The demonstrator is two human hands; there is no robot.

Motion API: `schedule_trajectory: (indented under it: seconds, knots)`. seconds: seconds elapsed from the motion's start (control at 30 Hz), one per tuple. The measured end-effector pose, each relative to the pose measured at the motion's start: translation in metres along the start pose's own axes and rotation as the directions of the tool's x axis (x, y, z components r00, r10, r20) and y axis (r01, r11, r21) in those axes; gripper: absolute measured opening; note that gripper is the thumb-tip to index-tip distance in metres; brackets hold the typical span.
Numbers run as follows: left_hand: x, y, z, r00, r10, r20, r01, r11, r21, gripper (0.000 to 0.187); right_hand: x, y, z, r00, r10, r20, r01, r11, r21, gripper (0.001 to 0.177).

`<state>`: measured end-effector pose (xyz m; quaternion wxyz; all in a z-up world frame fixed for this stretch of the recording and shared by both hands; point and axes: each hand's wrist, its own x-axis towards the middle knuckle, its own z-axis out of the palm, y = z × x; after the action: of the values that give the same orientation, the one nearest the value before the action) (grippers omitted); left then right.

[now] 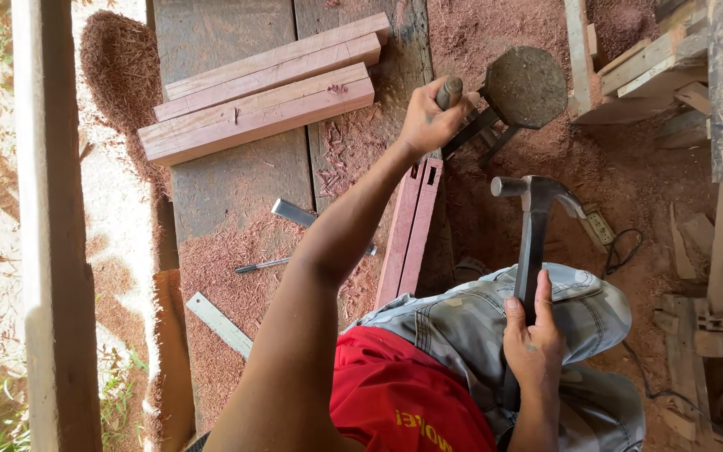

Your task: The person kneels at a sawdust-covered workbench and strikes a chisel with a hammer to work the slots of a wooden piece, repeatedly repositioning the chisel in the slots and at one point picking up a metal part from the bench before resuming hammering.

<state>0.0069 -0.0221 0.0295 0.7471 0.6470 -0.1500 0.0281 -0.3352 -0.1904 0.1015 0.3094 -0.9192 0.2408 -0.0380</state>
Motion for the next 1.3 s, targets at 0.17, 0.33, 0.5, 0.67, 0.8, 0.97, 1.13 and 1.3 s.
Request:
schedule_trajectory:
  seconds: [0.17,0.33,0.5,0.67,0.8,0.97,1.13,1.3]
  knots:
    - [-0.019,0.005,0.008,0.99,0.138,-0.023,-0.136,0.986,0.098,0.034,0.002,0.005,0.004,0.999,-0.038,-0.011,0.039,0.999,0.012,0.067]
    - [-0.03,0.006,0.01,0.975,0.221,-0.016,-0.219,0.972,0.082,0.035,0.009,-0.011,-0.018,0.996,-0.078,-0.037,0.083,0.984,0.159,0.069]
    - [-0.033,0.003,0.01,0.983,0.185,0.009,-0.185,0.978,0.1,0.034,0.022,-0.062,-0.089,0.81,-0.353,-0.468,0.564,0.686,0.46,0.04]
    - [-0.035,-0.006,0.015,0.979,0.201,-0.003,-0.2,0.976,0.087,0.031,0.048,-0.118,-0.057,0.644,-0.507,-0.572,0.729,0.632,0.261,0.037]
    - [-0.029,-0.04,0.025,0.973,0.223,0.057,-0.216,0.969,-0.117,0.021,0.055,-0.085,0.02,0.919,-0.374,0.12,0.373,0.927,0.031,0.066]
    - [-0.043,-0.074,0.024,0.979,0.197,0.052,-0.19,0.975,-0.113,0.02,0.034,-0.091,-0.021,0.941,-0.338,-0.002,0.327,0.91,0.256,0.064]
    - [-0.031,-0.004,0.02,0.987,0.155,-0.031,-0.151,0.982,0.11,0.036,0.052,-0.08,-0.111,0.779,-0.474,-0.411,0.627,0.599,0.497,0.046]
    - [-0.032,0.006,0.02,0.989,0.147,-0.008,-0.145,0.985,0.092,0.033,0.067,-0.085,-0.076,0.813,-0.546,-0.203,0.581,0.741,0.336,0.054]
